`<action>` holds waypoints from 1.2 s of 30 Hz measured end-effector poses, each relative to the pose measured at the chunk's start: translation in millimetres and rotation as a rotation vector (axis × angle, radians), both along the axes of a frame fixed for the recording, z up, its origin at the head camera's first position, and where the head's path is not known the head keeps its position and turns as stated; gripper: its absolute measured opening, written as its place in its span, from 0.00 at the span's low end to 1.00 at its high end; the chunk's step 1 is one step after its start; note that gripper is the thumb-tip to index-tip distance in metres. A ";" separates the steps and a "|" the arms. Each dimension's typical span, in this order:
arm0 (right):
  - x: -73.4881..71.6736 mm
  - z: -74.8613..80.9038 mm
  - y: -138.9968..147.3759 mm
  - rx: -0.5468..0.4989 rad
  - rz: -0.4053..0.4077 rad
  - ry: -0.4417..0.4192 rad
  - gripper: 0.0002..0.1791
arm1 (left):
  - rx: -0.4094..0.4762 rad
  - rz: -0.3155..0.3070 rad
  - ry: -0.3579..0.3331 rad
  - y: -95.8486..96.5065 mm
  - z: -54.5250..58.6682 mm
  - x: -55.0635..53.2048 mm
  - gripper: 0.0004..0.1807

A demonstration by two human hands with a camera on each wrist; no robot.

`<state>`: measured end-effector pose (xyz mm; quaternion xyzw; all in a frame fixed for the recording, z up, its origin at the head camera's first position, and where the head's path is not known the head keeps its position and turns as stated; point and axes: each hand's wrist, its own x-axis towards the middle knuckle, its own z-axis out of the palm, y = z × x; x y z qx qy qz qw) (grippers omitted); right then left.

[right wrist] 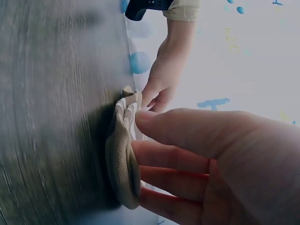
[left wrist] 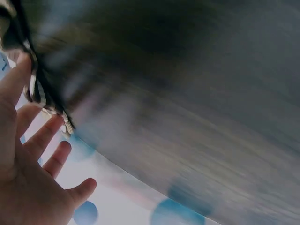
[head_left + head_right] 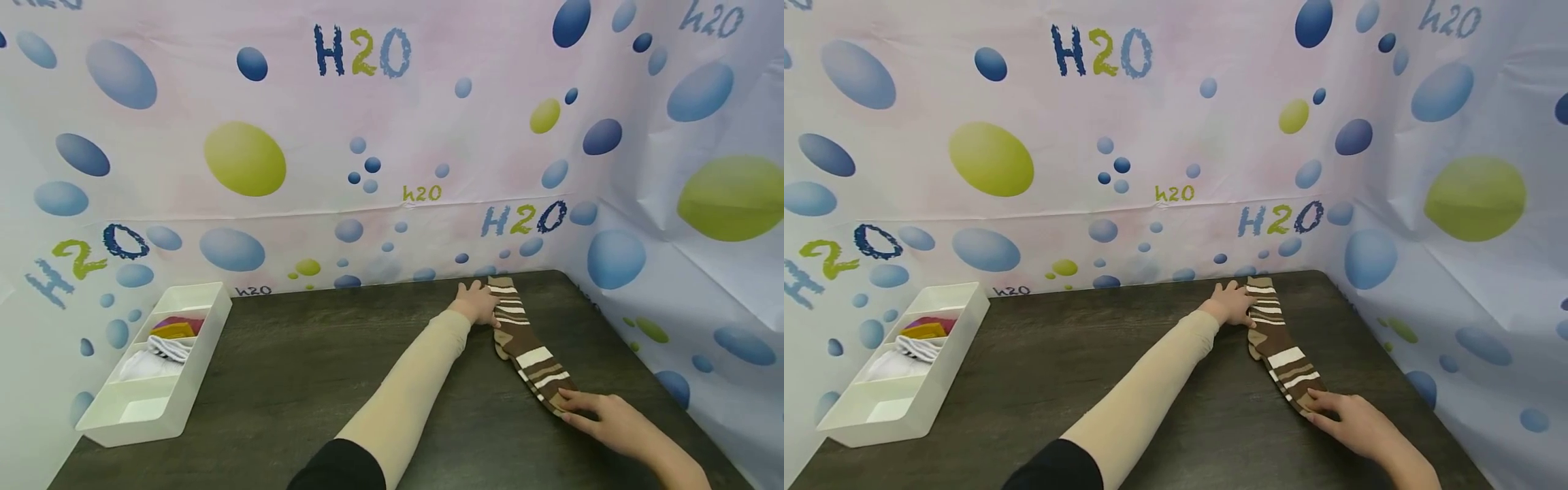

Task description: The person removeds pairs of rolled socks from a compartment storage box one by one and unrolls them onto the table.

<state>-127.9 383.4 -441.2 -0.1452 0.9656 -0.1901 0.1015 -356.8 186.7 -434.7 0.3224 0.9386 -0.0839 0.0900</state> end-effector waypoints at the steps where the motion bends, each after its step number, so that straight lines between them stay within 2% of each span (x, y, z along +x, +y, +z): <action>1: 0.5 0.6 1.0 -0.002 -0.024 -0.006 0.25 | -0.002 0.004 0.004 4.8 -1.2 0.2 0.33; 7: 3.2 0.2 9.8 -0.018 -0.137 -0.029 0.29 | -0.012 -0.004 -0.048 20.4 0.8 2.4 0.33; 12: 4.2 -2.4 15.9 -0.021 -0.158 0.003 0.27 | 0.014 -0.015 -0.101 25.3 4.7 4.3 0.33; 22: 0.4 -4.5 27.0 0.001 -0.232 0.060 0.27 | 0.033 0.000 -0.113 41.7 1.0 -1.5 0.33; 31: 1.4 -11.8 28.6 -0.019 -0.253 0.136 0.21 | 0.172 -0.013 -0.191 49.5 -9.0 -6.0 0.34; 36: 2.6 -13.3 28.6 -0.033 -0.265 0.173 0.18 | 0.263 0.021 -0.224 55.4 -10.0 -6.6 0.32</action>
